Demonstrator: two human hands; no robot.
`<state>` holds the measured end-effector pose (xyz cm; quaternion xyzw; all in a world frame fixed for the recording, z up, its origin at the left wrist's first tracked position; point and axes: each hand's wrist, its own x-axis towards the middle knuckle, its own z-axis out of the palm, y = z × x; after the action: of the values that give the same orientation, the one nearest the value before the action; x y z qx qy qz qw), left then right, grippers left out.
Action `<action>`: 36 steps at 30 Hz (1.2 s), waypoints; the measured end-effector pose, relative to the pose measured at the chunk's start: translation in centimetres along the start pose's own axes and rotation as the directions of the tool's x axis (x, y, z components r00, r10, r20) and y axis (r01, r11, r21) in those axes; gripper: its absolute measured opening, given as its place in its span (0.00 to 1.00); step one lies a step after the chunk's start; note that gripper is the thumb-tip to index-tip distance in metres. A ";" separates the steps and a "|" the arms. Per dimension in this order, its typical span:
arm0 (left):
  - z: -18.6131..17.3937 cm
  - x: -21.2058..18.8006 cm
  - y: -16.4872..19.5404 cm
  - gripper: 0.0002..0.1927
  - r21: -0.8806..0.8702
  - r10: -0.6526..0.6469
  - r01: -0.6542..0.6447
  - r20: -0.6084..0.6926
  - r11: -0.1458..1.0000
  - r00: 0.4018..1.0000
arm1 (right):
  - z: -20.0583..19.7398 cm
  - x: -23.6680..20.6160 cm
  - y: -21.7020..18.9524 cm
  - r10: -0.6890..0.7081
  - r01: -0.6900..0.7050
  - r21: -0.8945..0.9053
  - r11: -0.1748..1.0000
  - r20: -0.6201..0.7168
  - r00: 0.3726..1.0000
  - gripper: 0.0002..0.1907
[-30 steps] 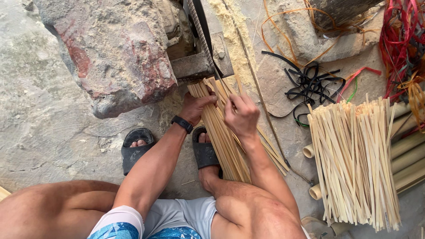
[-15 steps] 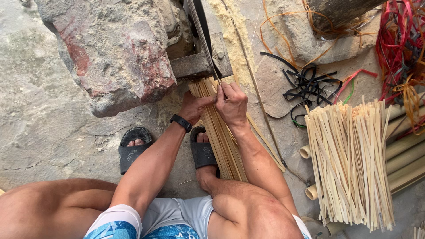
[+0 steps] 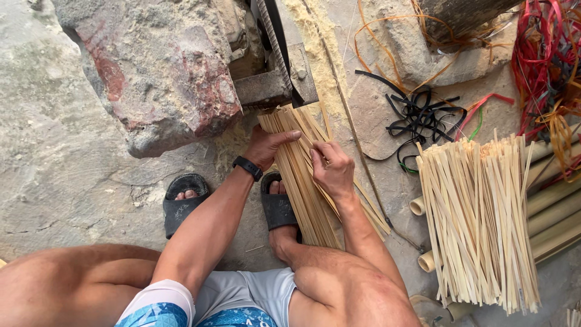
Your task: The person sits on the ground and repeatedly draws thin bamboo strips through a fixed blade on a bench-mounted splitter, sizing the strips and setting finished ones aside. They gather the processed strips, tie the bundle with a rubber band, and resume pulling more strips through the blade.
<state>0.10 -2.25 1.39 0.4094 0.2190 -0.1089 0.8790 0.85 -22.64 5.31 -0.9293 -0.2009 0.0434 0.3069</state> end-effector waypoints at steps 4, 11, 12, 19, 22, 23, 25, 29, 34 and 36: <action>-0.2 0.0 -0.1 0.24 0.044 0.033 -0.032 -0.019 0.999 0.999 | 0.2 0.4 0.3 -0.230 0.228 -0.089 0.970 -0.016 0.973 0.14; -0.5 -0.1 0.1 0.21 0.034 -0.021 0.022 -0.024 0.999 0.999 | 0.2 1.1 0.3 -0.130 0.130 -0.009 0.991 -0.105 0.986 0.08; -0.5 0.0 0.2 0.21 0.010 -0.015 0.015 -0.016 1.000 1.000 | 0.5 1.6 0.2 -0.140 0.137 -0.032 0.990 -0.104 0.985 0.08; -0.2 0.0 0.3 0.17 0.068 0.001 0.001 -0.040 0.998 0.999 | 4.8 6.3 -1.1 -0.133 0.123 -0.088 0.988 -0.117 0.984 0.08; -0.1 0.0 0.3 0.19 0.054 0.013 -0.009 -0.090 0.998 0.996 | 3.7 6.1 -1.1 -0.155 0.149 -0.050 0.988 -0.131 0.979 0.09; -0.1 0.0 0.3 0.19 0.055 -0.011 0.016 -0.090 0.998 0.996 | 2.7 5.3 -1.1 -0.119 0.116 -0.050 0.992 -0.067 0.991 0.08; -0.2 0.0 0.2 0.20 0.057 -0.063 0.069 -0.098 0.996 0.993 | 0.9 3.1 -1.3 -0.141 0.132 -0.116 0.984 -0.076 0.987 0.08; -0.3 0.0 0.1 0.21 0.031 -0.027 0.029 -0.055 0.999 0.998 | -0.9 -0.2 -1.9 -0.127 0.132 0.040 0.990 -0.092 0.988 0.12; -0.2 0.0 0.0 0.20 0.095 -0.012 0.018 -0.069 0.995 0.998 | 0.3 -0.5 -1.7 0.090 -0.074 0.310 0.948 -0.040 0.995 0.07; -0.1 -0.1 0.0 0.20 0.033 -0.035 0.036 -0.035 0.999 0.999 | 0.6 -0.2 -1.4 0.040 -0.016 0.205 0.979 -0.117 0.992 0.05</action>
<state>0.01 -2.15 1.39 0.4218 0.2397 -0.1211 0.8660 0.06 -21.38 5.68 -0.8966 -0.1634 0.0120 0.4115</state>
